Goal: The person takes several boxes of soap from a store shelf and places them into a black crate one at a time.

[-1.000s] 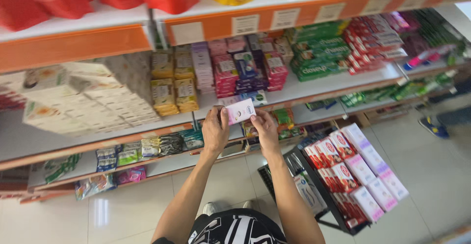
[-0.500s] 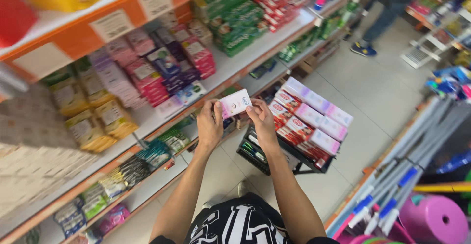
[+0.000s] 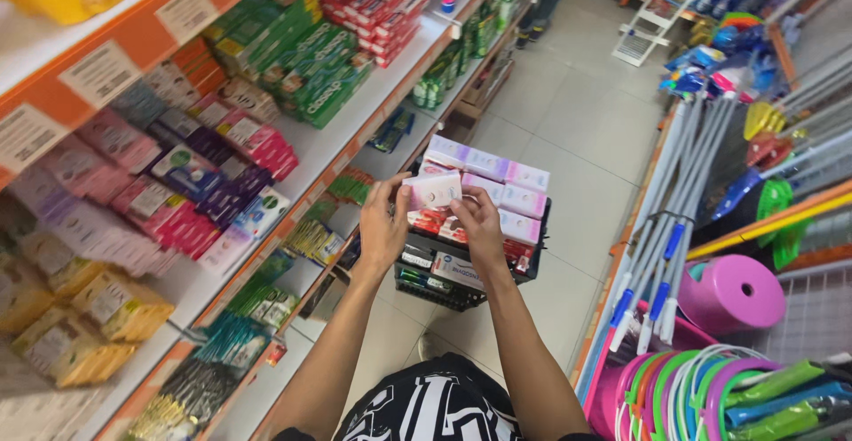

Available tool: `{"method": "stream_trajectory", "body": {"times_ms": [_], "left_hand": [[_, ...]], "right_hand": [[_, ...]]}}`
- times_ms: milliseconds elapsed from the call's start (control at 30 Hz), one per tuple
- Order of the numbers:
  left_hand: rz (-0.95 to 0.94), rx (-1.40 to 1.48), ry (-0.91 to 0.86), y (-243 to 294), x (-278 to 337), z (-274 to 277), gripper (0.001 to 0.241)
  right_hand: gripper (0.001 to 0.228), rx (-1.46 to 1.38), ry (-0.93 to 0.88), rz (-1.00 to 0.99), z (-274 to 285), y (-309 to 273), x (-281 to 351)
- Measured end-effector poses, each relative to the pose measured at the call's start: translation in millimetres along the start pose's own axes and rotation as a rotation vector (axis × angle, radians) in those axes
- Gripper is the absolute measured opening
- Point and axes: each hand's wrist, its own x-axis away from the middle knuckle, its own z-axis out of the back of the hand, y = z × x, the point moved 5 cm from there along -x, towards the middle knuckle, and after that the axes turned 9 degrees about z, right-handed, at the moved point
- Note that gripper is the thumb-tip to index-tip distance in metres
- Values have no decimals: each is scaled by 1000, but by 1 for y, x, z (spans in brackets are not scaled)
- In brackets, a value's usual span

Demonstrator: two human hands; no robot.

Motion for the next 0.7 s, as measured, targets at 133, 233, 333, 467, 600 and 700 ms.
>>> {"method": "stream_trajectory", "body": {"times_ms": [133,233,333,467,600,700], "left_hand": [[-47,45,-92,12,-5,-24,28],[-40,87,-175,3,-6,-53,31],[-43,119,-260,17,-12,-62,32],[-39,156,-316,20,-13,-78,32],[-14,198,-337,11,-14,-88,30],[-8,155,-340,-1,-15,-93,28]], "right_hand": [[35,49,71,27,31,1,2],[35,72,135,48,48,-4,7],[32,54,201,45,52,-14,15],[35,95,238,50,69,-9,17],[36,241,277,73,76,-16,19],[42,461,279,87,84,-8,19]]}}
